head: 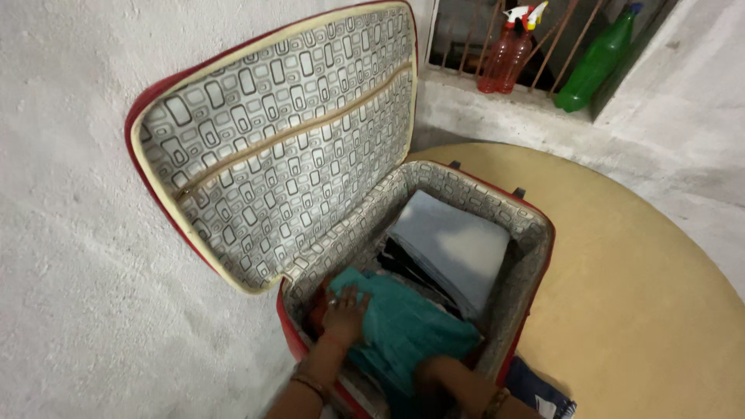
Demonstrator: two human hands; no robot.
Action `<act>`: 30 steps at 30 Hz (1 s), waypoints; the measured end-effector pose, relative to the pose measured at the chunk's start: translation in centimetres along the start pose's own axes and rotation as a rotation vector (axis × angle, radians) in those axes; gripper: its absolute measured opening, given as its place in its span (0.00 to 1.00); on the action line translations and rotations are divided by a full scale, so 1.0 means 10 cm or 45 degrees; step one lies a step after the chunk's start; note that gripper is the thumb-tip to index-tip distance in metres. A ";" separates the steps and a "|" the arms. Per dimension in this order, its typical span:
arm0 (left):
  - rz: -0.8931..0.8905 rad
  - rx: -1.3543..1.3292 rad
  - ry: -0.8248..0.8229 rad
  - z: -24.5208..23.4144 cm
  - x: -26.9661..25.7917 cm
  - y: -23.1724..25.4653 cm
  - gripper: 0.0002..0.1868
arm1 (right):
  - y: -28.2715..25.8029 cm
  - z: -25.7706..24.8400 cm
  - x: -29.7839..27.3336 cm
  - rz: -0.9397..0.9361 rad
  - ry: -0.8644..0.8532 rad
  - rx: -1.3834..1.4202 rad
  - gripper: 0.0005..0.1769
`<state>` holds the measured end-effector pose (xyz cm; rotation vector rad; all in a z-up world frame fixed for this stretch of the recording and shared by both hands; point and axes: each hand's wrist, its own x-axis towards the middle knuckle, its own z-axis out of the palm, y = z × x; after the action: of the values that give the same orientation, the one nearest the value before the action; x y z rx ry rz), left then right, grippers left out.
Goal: The person folds and places several pieces of clothing into an open suitcase. They handle a teal checkered shirt, a pair of light blue jeans, and a dark blue patterned garment, arranging each item inside the suitcase.
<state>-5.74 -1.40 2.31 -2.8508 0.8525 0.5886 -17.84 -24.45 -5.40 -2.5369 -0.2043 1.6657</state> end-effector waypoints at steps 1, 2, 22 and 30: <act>0.014 -0.061 -0.041 -0.03 0.00 0.00 0.65 | 0.01 0.00 0.01 -0.005 0.029 0.008 0.20; 0.025 -0.121 -0.078 -0.08 0.01 -0.02 0.64 | 0.03 0.00 0.01 -0.008 0.053 0.024 0.20; 0.166 -0.239 1.026 -0.03 -1.03 1.49 0.31 | -0.14 0.04 -1.41 0.074 1.801 0.052 0.42; -0.049 -0.285 1.008 -0.09 -1.52 2.05 0.35 | -0.20 0.33 -1.53 -0.005 1.946 -0.019 0.35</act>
<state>-28.30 -11.04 9.28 -3.3100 0.8379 -0.5393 -27.01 -25.00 7.45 -2.9349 -0.0570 -0.5456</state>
